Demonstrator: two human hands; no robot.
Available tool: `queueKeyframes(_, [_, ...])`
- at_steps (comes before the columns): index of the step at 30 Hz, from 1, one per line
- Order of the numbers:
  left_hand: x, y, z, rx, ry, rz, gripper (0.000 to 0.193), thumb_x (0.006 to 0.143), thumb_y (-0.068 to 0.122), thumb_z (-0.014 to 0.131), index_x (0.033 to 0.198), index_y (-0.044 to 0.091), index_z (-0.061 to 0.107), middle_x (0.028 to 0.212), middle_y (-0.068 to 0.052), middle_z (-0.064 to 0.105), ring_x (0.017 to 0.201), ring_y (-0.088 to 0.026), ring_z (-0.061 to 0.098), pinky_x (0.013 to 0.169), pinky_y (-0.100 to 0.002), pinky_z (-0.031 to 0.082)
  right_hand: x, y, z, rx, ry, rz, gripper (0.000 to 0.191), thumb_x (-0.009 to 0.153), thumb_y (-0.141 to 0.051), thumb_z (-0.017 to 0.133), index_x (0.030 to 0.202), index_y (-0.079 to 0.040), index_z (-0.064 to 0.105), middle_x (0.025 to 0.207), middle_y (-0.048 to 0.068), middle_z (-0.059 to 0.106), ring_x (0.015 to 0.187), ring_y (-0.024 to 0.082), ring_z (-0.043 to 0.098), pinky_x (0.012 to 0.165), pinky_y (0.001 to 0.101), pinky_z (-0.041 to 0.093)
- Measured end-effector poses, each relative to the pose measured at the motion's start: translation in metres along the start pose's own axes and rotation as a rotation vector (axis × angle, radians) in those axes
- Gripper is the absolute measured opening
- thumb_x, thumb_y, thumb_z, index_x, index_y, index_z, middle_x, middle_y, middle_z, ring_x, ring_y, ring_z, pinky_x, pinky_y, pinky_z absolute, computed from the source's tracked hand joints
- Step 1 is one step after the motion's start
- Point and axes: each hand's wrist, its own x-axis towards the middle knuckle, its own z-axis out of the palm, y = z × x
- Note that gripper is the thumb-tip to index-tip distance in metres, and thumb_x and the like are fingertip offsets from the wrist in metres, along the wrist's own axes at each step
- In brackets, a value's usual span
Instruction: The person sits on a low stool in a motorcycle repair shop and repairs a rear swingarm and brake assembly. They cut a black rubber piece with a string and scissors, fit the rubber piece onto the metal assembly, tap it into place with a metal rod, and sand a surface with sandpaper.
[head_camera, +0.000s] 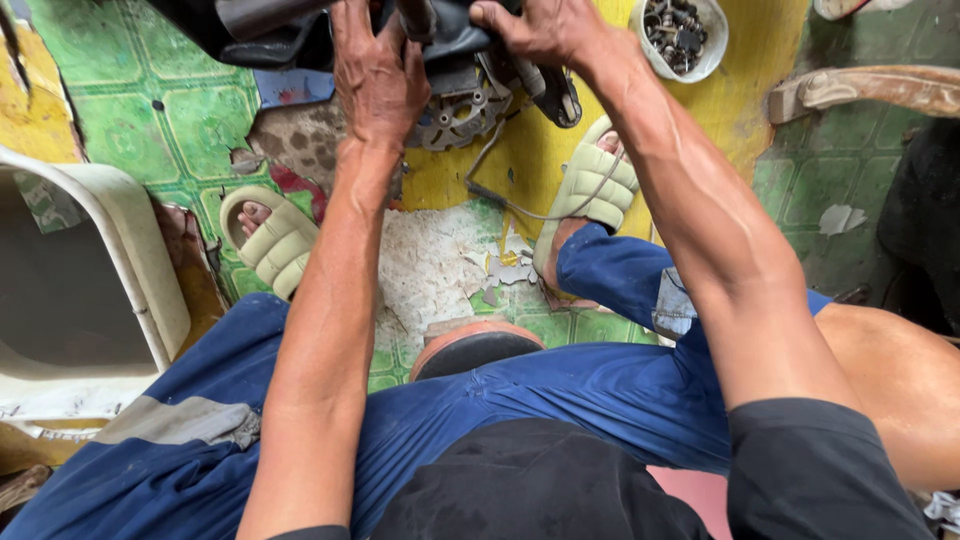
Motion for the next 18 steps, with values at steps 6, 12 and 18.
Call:
queueKeyframes(6, [-0.005, -0.002, 0.006, 0.010, 0.019, 0.013, 0.033, 0.092, 0.005, 0.068, 0.125, 0.006, 0.068, 0.134, -0.019, 0.052, 0.128, -0.039, 0.049, 0.106, -0.047, 0.049, -0.028, -0.042, 0.012, -0.091, 0.385, -0.488, 0.020, 0.100, -0.001, 0.066, 0.120, -0.006, 0.066, 0.108, 0.013, 0.067, 0.100, 0.033, 0.066, 0.087, 0.0448, 0.051])
queueKeyframes(12, [-0.007, -0.002, 0.009, -0.015, 0.118, 0.083, 0.030, 0.101, 0.003, 0.068, 0.131, 0.009, 0.067, 0.142, -0.011, 0.054, 0.136, -0.035, 0.048, 0.116, -0.046, 0.047, -0.027, -0.065, 0.019, -0.207, 0.396, -0.484, 0.037, 0.099, -0.011, 0.071, 0.135, -0.010, 0.064, 0.123, 0.010, 0.062, 0.115, 0.032, 0.060, 0.097, 0.0478, 0.046])
queueKeyframes(18, [-0.010, -0.009, 0.005, 0.007, 0.087, 0.116, 0.039, 0.095, 0.004, 0.070, 0.134, 0.008, 0.066, 0.144, -0.014, 0.052, 0.134, -0.037, 0.047, 0.114, -0.047, 0.046, -0.016, -0.049, 0.019, -0.191, 0.267, -0.477, 0.044, 0.105, -0.023, 0.071, 0.141, -0.004, 0.056, 0.132, 0.018, 0.058, 0.119, 0.039, 0.057, 0.098, 0.0508, 0.046])
